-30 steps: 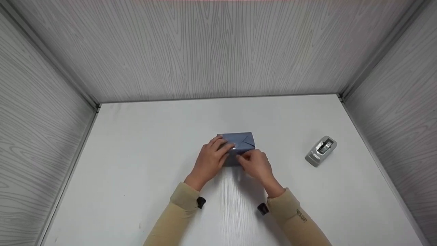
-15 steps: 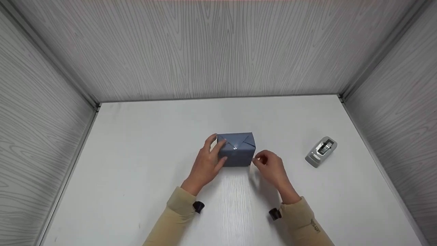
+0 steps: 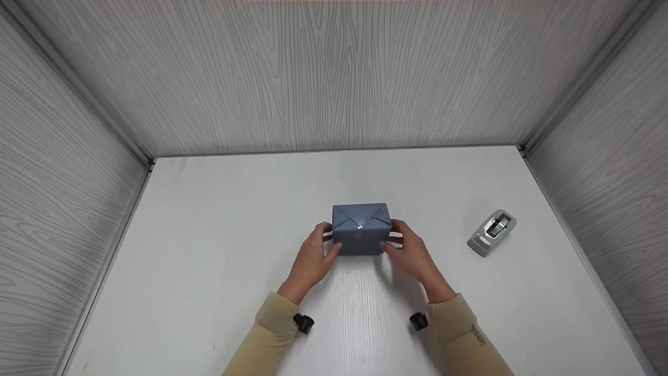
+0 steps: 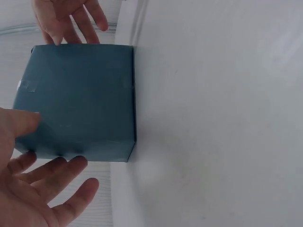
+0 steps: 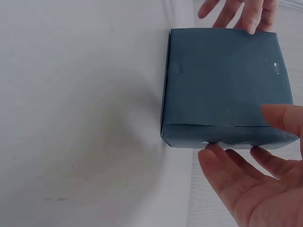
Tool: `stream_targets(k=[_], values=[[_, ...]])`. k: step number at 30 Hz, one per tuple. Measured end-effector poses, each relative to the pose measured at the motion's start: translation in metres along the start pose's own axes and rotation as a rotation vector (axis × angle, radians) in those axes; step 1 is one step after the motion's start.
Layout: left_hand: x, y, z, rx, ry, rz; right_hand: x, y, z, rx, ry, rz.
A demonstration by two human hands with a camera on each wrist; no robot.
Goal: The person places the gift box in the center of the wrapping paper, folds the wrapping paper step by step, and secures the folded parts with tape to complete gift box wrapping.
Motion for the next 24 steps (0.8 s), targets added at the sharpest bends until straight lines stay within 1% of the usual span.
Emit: stream_targets(k=[5, 12, 16, 19, 24], values=[[-0.002, 0.003, 0.002, 0.004, -0.05, -0.001, -0.001, 0.002, 0.002, 0.013, 0.016, 0.006], [-0.003, 0.003, 0.002, 0.025, -0.026, -0.036, -0.002, 0.002, 0.004, 0.024, 0.022, -0.005], [0.0, 0.002, -0.001, 0.018, -0.012, -0.058, 0.0, -0.002, 0.003, 0.024, 0.016, -0.013], [0.001, 0.001, -0.003, 0.014, -0.023, -0.058, 0.001, -0.006, 0.0, 0.012, 0.022, -0.016], [0.001, 0.0, -0.004, 0.006, -0.028, -0.039, 0.0, -0.01, -0.003, -0.024, 0.027, 0.0]])
Point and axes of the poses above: each hand's wrist, its own y-axis towards the middle knuckle, its own x-axis out of the back of the hand, z = x × y, the point moved 3 cm from there along y, towards the middle knuckle, and after that the axes turned 7 degrees about -x, right-handed, at the moved point
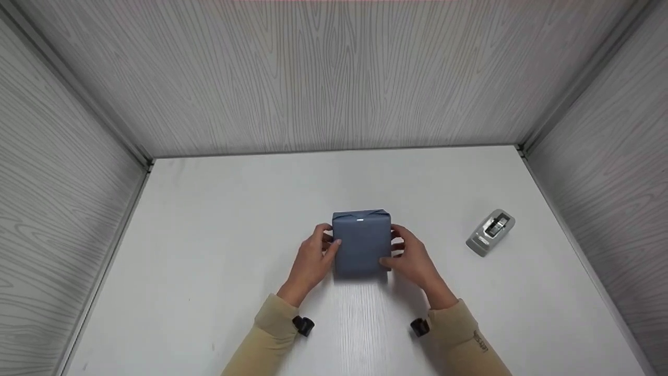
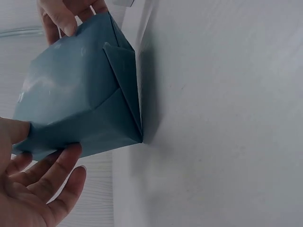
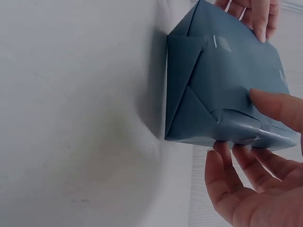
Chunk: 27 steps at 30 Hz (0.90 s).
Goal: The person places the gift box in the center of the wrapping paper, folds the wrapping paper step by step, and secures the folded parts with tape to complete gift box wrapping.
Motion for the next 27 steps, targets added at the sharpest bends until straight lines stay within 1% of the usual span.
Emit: stream_targets(k=[3, 6, 9, 12, 15, 20, 27], values=[[0.0, 0.001, 0.0, 0.006, 0.006, 0.006, 0.0, 0.002, -0.001, -0.013, -0.015, 0.006], [0.0, 0.005, 0.002, 0.037, -0.003, 0.034, 0.0, 0.006, -0.001, -0.035, -0.027, 0.006], [-0.002, 0.009, 0.005, 0.097, -0.001, 0.111, 0.0, 0.012, 0.0, -0.064, -0.035, 0.006], [-0.005, 0.015, 0.008, 0.148, 0.023, 0.195, 0.0, 0.019, 0.001, -0.094, -0.037, 0.01], [-0.007, 0.022, 0.012, 0.173, 0.069, 0.245, -0.001, 0.026, 0.0, -0.12, -0.049, 0.021], [-0.008, 0.031, 0.017, 0.172, 0.149, 0.283, -0.002, 0.034, -0.002, -0.144, -0.068, 0.043], [-0.008, 0.036, 0.022, 0.174, 0.156, 0.296, -0.004, 0.041, -0.004, -0.14, -0.071, 0.047]])
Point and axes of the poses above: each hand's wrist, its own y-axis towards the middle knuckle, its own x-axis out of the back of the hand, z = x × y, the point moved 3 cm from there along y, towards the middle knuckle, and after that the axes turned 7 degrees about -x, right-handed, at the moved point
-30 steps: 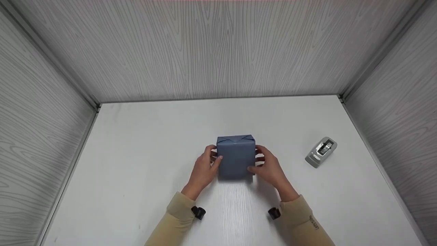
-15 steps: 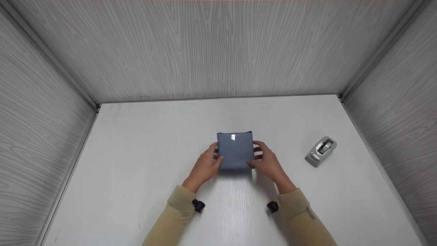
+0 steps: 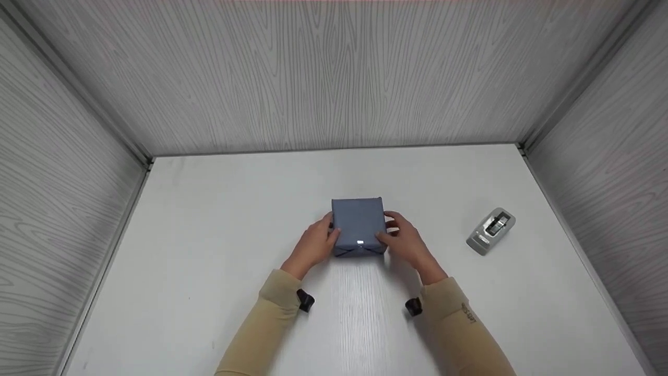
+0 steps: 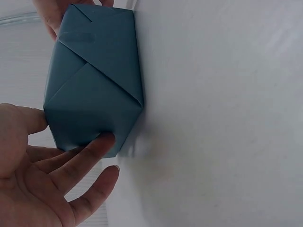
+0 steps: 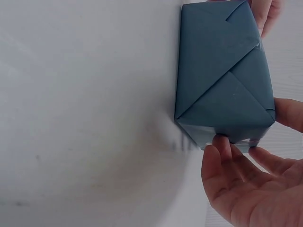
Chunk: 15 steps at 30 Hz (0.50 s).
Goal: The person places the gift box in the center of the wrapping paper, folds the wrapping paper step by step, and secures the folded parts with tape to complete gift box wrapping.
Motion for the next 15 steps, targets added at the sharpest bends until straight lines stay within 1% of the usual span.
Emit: stream_targets(k=[6, 9, 12, 14, 15], values=[[0.0, 0.002, 0.002, 0.016, 0.003, 0.003, -0.001, 0.003, -0.001, -0.002, -0.019, 0.01], [0.001, 0.001, 0.003, 0.029, -0.004, 0.001, 0.002, 0.003, -0.002, 0.013, 0.004, 0.031], [0.005, -0.003, 0.005, 0.039, 0.011, -0.019, 0.009, 0.002, -0.004, 0.036, 0.02, 0.04], [0.009, -0.006, 0.008, 0.036, 0.043, -0.041, 0.017, 0.0, -0.006, 0.051, -0.006, 0.015], [0.012, -0.008, 0.01, 0.033, 0.069, -0.054, 0.021, -0.001, -0.007, 0.061, -0.031, -0.01]])
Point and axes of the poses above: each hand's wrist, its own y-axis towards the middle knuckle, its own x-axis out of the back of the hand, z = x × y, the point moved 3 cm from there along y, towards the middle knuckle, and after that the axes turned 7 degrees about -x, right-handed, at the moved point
